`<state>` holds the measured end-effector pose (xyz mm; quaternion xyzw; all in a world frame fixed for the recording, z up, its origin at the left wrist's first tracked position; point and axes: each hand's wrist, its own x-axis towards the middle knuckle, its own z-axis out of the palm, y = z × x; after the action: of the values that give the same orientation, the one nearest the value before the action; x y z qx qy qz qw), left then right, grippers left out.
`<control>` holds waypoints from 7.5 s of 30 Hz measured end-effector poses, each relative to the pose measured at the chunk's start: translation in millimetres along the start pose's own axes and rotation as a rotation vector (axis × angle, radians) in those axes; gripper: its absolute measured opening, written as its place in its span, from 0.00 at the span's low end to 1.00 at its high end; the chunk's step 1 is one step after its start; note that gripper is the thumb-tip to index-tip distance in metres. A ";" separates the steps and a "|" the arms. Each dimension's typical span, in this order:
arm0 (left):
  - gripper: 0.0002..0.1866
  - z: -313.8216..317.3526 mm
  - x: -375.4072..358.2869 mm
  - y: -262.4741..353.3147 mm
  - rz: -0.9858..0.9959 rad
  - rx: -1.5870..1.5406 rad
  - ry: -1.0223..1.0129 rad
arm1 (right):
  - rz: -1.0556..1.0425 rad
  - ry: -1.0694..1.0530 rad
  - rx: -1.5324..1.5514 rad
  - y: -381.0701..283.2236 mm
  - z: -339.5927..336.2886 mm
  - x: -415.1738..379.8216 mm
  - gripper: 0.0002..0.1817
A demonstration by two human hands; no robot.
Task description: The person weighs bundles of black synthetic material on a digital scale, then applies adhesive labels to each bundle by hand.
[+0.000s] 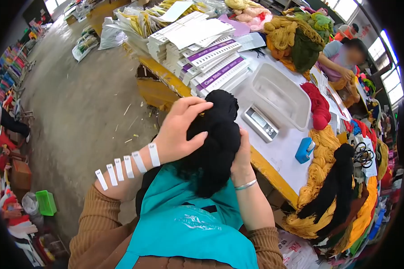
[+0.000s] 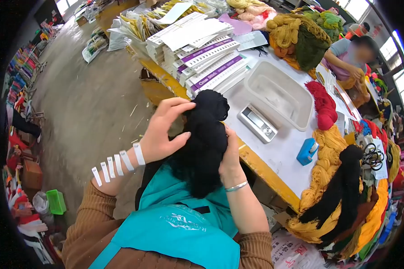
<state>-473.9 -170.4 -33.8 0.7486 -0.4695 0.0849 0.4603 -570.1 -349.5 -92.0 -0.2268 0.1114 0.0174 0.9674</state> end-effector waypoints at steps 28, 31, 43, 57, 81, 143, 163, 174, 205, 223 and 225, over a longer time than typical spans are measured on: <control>0.22 40.0 -21.2 -92.6 -0.893 -1.078 -0.003 | -0.984 -0.181 -1.928 -16.4 13.2 -33.6 0.19; 0.19 35.4 -26.5 -91.7 -0.877 -1.438 0.013 | -0.666 -0.237 -1.446 -22.1 16.3 -49.9 0.19; 0.29 16.1 17.2 -55.7 -0.336 -0.978 -0.470 | -0.504 -0.306 -1.836 -66.2 68.9 -12.2 0.19; 0.25 15.5 39.9 -1.6 -0.229 -1.174 -0.541 | -0.825 -0.038 -0.912 -84.4 32.3 -9.8 0.17; 0.26 47.6 16.5 0.7 -0.437 -1.236 -0.349 | -0.576 0.019 -0.944 -11.6 9.4 -24.1 0.22; 0.14 -72.8 31.9 -238.4 -0.941 -1.451 0.395 | -1.560 1.499 -0.689 -131.0 -61.6 -506.2 0.16; 0.12 -6.1 -2.5 -114.6 -1.045 -1.491 -0.031 | -1.289 0.217 -1.097 -377.1 280.8 -250.3 0.16; 0.12 39.0 -50.1 -49.4 -1.223 -1.465 -0.188 | -1.437 -0.033 -0.834 -399.2 326.0 -53.3 0.13; 0.25 42.3 -36.8 -29.7 -0.921 -1.498 -0.368 | -1.233 0.662 -2.361 -145.1 -46.4 -51.3 0.20; 0.28 53.5 -28.2 -4.9 -0.788 -1.513 -0.359 | -1.216 0.685 -1.884 -72.1 -53.9 -73.3 0.09; 0.28 55.6 -28.3 -2.9 -0.808 -1.513 -0.337 | -0.942 0.573 -1.564 -47.4 -40.6 -67.7 0.03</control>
<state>-504.0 -195.0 -82.6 0.3538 -0.1606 -0.5312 0.7529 -640.5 -408.9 -91.7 -0.8260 0.1980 -0.3604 0.3855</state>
